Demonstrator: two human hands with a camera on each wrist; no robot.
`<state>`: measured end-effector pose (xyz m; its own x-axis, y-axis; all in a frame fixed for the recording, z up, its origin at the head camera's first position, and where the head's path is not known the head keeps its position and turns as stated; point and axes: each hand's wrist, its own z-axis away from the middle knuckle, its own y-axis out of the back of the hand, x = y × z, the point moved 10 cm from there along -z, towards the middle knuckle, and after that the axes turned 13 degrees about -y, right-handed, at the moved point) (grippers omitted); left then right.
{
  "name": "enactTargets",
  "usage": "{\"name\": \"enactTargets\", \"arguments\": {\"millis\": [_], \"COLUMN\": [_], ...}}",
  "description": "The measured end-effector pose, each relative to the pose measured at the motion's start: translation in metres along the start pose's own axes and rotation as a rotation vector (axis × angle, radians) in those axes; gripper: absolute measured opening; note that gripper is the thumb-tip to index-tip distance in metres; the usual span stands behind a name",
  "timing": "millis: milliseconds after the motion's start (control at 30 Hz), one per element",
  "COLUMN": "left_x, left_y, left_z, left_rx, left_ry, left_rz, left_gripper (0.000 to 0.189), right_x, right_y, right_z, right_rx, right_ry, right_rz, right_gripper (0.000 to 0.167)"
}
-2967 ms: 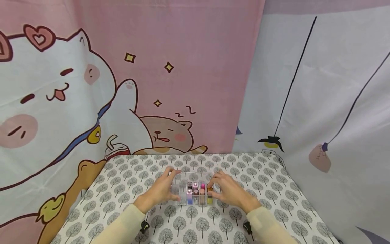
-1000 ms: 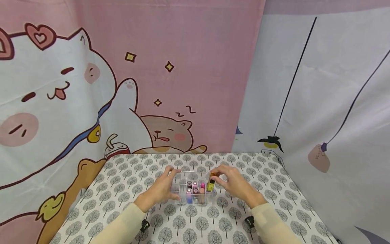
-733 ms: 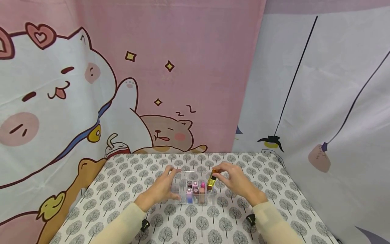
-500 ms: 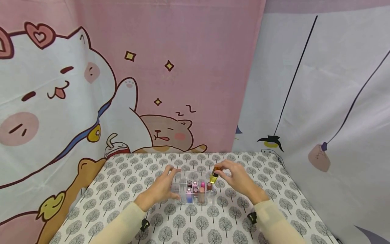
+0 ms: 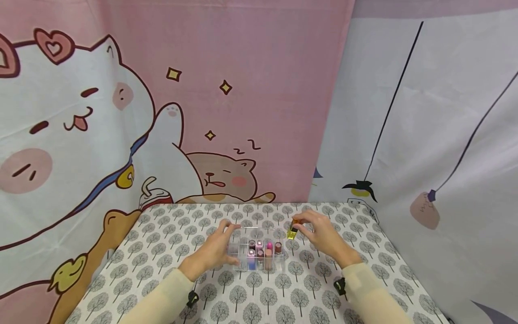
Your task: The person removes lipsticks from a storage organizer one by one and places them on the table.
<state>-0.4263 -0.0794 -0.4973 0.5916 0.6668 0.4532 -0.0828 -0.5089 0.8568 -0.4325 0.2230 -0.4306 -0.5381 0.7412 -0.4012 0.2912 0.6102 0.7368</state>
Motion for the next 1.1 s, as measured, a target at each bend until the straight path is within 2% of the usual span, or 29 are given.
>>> {"name": "enactTargets", "arguments": {"millis": [233,533,733,967,1100], "left_x": [0.0,0.0,0.001,0.0,-0.001], "left_y": [0.0,0.0,0.002,0.001,-0.002], "left_z": [-0.001,-0.001,-0.001,-0.001,0.0], "left_rx": [-0.001,0.005,0.01,0.007,0.007], "left_ry": [-0.004,-0.003,-0.009,-0.007,0.004], "left_rz": [-0.01,0.011,0.017,0.01,0.011], "left_gripper": [0.119,0.12,0.12,0.119,0.119], "right_x": [0.02,0.038,0.051,0.069,0.071], "right_y": [-0.005,-0.011,-0.016,-0.025,-0.027], "right_z": [0.003,0.008,0.011,0.015,0.018], "right_rx": [-0.014,-0.045,-0.084,-0.141,-0.14], "right_ry": [-0.045,-0.054,-0.095,-0.186,-0.181], "right_rz": [0.005,-0.002,0.0,0.018,0.016], "right_gripper": [0.028,0.024,0.024,0.023,0.024]}}
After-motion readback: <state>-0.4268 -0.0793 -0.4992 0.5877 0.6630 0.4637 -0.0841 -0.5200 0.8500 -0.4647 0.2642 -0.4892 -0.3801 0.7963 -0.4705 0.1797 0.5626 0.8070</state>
